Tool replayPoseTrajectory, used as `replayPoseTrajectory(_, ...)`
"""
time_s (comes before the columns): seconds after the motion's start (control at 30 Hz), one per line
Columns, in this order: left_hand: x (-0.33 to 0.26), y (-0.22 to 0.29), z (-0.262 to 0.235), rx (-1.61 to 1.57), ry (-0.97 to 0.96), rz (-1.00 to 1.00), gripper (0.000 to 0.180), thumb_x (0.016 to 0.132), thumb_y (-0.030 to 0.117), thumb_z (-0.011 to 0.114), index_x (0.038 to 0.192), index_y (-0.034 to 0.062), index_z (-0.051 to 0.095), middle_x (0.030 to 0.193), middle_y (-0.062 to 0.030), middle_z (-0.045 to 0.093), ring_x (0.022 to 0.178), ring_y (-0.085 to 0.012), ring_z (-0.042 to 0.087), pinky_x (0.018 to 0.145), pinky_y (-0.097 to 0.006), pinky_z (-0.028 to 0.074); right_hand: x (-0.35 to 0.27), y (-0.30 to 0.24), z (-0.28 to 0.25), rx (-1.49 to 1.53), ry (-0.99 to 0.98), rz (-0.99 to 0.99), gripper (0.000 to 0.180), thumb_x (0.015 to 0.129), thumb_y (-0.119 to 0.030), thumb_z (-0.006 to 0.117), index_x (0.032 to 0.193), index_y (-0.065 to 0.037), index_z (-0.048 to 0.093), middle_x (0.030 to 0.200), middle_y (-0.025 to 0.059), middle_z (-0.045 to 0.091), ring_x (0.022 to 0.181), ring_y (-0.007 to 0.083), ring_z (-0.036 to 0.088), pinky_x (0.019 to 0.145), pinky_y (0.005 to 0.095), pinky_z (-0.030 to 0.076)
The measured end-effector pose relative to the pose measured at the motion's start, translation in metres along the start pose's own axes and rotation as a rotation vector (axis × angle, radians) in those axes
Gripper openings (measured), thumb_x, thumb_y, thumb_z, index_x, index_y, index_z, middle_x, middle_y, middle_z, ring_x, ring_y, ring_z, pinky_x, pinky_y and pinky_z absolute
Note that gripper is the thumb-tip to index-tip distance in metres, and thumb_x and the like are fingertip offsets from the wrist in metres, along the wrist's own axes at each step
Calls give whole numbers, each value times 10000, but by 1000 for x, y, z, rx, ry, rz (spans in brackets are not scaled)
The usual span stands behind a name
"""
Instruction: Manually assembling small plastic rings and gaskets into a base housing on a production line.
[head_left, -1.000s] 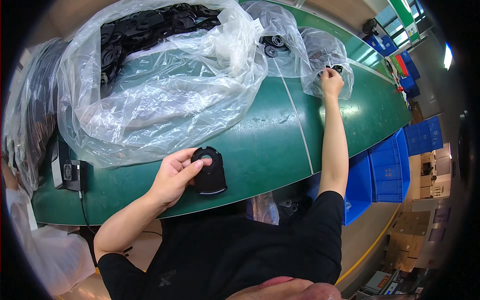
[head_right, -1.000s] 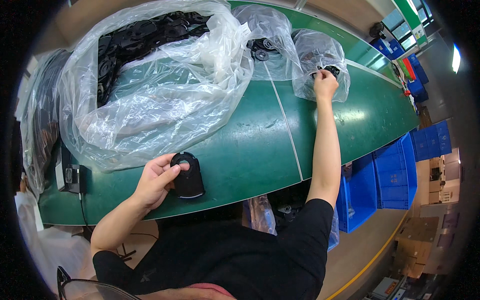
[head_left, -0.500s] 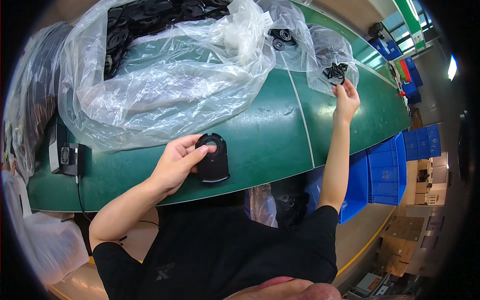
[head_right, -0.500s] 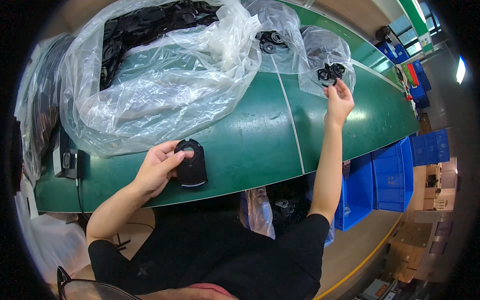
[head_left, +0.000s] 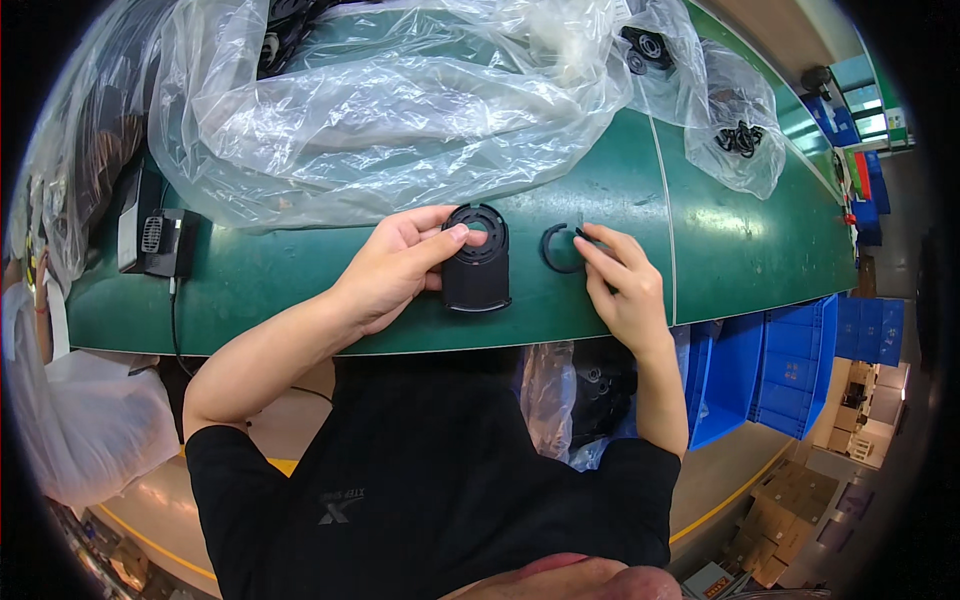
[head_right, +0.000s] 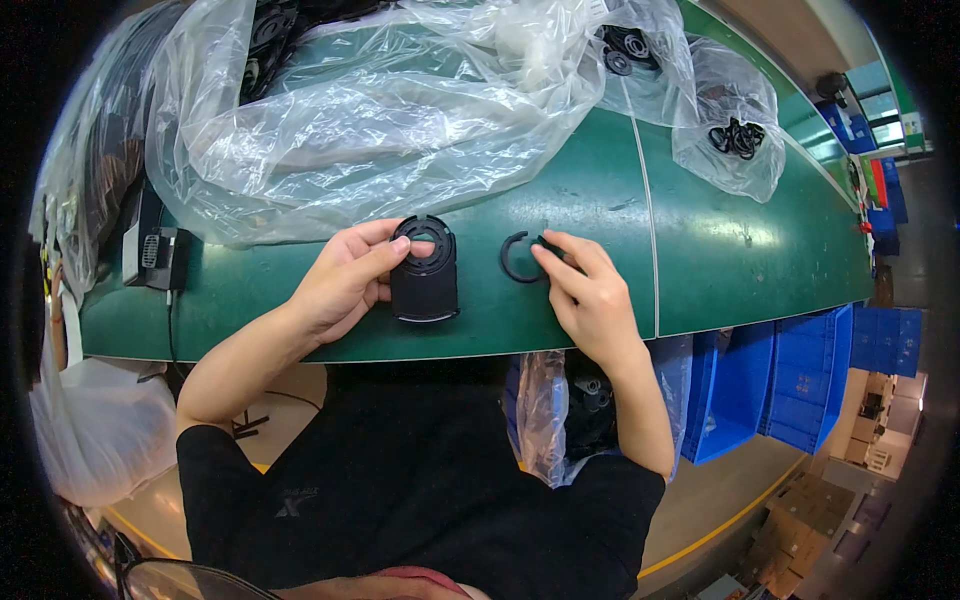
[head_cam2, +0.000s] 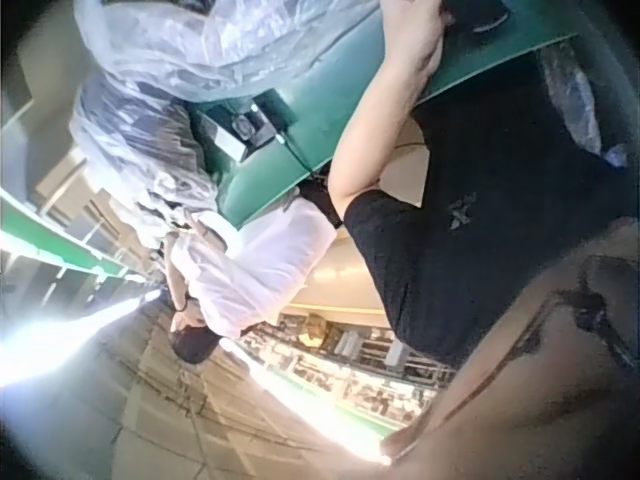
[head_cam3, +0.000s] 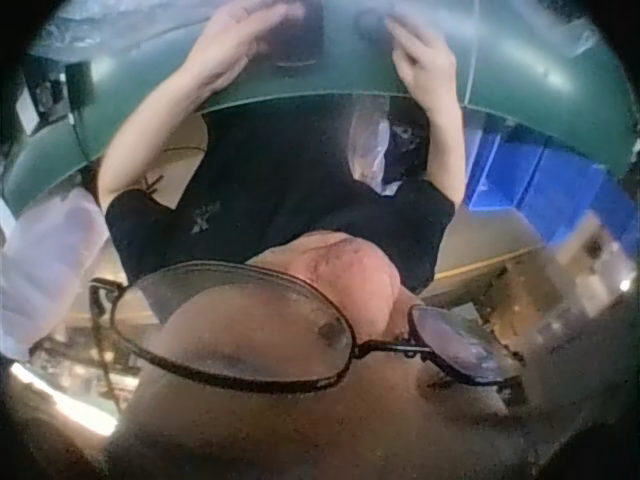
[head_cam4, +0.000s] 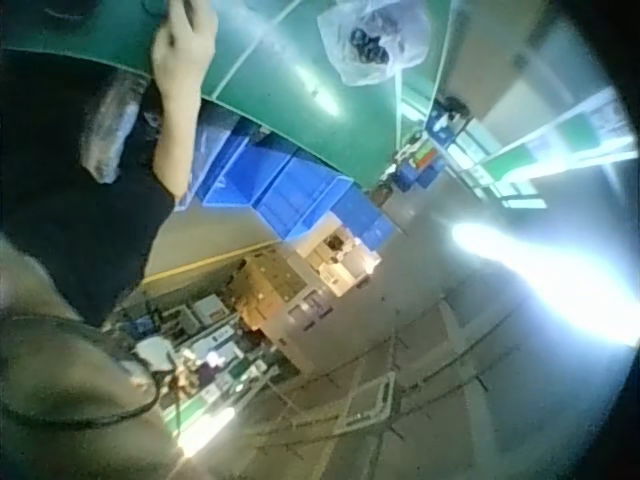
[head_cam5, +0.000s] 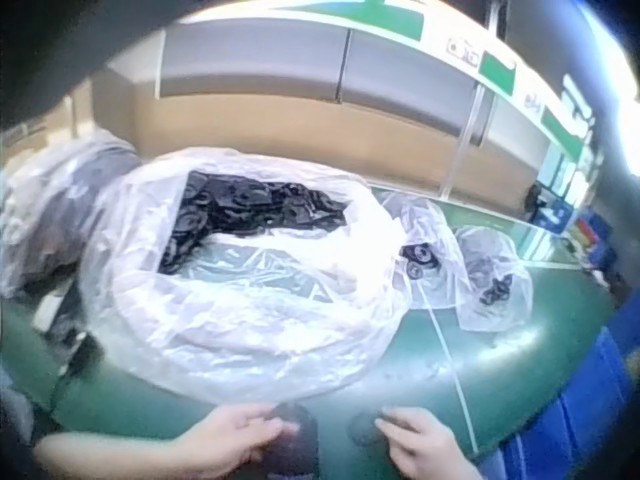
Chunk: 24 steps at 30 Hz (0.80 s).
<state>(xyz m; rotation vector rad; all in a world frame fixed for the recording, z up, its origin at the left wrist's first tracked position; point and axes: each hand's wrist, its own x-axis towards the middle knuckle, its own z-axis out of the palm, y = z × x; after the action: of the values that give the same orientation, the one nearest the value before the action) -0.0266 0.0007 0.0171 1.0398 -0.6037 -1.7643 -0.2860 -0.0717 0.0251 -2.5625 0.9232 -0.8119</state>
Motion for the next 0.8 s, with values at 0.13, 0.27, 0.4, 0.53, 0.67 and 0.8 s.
replayPoseTrajectory(0.13,1,1,-1,-30,-64,4,308,930,171,494,1180,-9,487,1074,-90,609,922,-166,624,784,-333,535,2,-10,-7,22,-50,105,361,676,-18,697,1031,-3,628,1051,143,615,988,306,571,827,350,476)
replayPoseTrajectory(0.27,2,-1,-1,-21,-34,4,331,938,160,474,1211,-23,437,1075,-94,605,915,-154,620,762,-315,539,9,-18,9,-66,-18,165,408,642,-71,747,1014,34,619,1038,164,615,943,309,579,811,353,472)
replayPoseTrajectory(0.4,0,0,-1,-4,-22,-10,351,941,149,468,1246,-17,419,1078,-80,609,907,-112,611,716,-272,535,11,-20,15,-46,-12,214,421,611,-74,764,986,50,616,1015,168,617,888,303,589,769,345,487)
replayPoseTrajectory(0.53,-1,-5,-4,26,-50,14,321,941,160,471,1225,10,466,1089,-47,612,900,-75,600,708,-232,517,19,-29,17,113,40,243,420,617,-57,752,996,55,611,1017,168,615,870,279,610,743,323,508)
replayPoseTrajectory(0.67,0,-5,-3,-18,-112,12,373,937,159,476,1265,-12,425,1150,-77,573,996,-165,602,845,-328,520,26,-50,20,370,109,239,437,637,-1,722,1050,54,592,1038,158,609,912,213,615,777,298,513)
replayPoseTrajectory(0.8,-2,-4,1,-97,-175,20,348,925,89,430,1265,17,461,1121,-25,578,931,-73,579,810,-244,487,36,-64,27,244,90,82,480,624,8,728,1077,52,576,1030,170,608,924,249,609,786,327,506)
